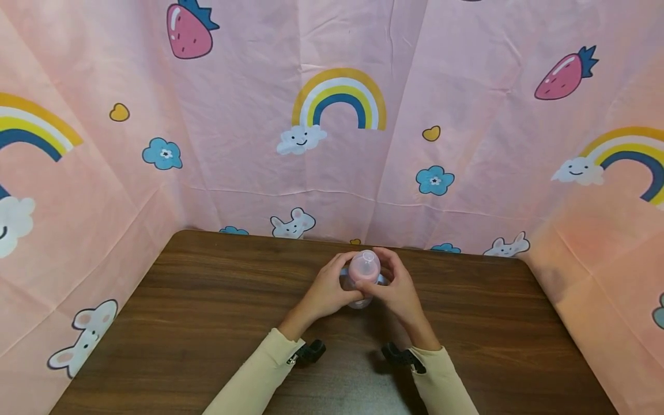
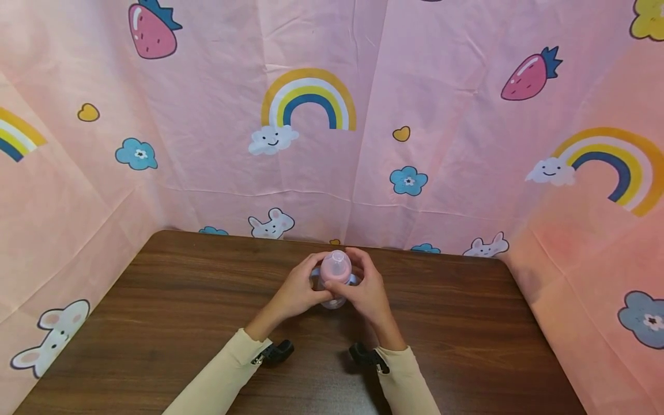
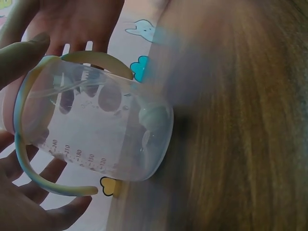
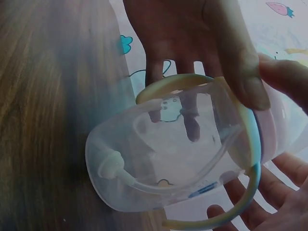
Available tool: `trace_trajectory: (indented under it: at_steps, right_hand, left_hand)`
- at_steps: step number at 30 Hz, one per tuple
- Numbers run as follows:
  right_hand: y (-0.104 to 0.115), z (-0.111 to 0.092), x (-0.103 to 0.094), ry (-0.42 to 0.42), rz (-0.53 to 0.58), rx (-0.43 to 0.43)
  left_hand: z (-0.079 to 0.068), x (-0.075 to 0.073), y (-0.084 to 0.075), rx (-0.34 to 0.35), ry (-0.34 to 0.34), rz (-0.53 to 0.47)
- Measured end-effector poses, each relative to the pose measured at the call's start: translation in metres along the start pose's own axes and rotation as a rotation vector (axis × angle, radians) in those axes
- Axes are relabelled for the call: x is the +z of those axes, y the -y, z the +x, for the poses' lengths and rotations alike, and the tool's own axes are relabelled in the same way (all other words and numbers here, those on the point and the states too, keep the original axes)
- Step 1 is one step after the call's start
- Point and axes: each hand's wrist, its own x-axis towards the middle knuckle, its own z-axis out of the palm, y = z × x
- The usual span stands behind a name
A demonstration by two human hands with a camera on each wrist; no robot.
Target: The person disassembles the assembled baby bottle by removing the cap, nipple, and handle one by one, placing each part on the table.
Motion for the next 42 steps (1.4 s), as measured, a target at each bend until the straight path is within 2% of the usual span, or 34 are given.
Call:
trace_trajectory:
  at_steps: [5,22,34,42]
  right_hand:
    - [-0.002,0.0,0.004,-0.015,-0.03,-0.019]
    - [-0.001,-0.002,0.01,-0.069,-0.127,-0.058]
    - [0.0,-0.003,0.014,-0.084,-0.16,-0.103]
    - [0.001,-0.004,0.015,-0.094,-0.178,-0.116]
  left_hand:
    - [0.0,0.003,0.002,-0.015,-0.003,-0.005]
    - [0.001,0.008,0.007,-0.003,-0.032,0.002]
    - [-0.003,0.014,0.011,-0.054,-0.04,0.035]
    - [-0.003,0.013,0.012,-0.032,-0.043,0.027]
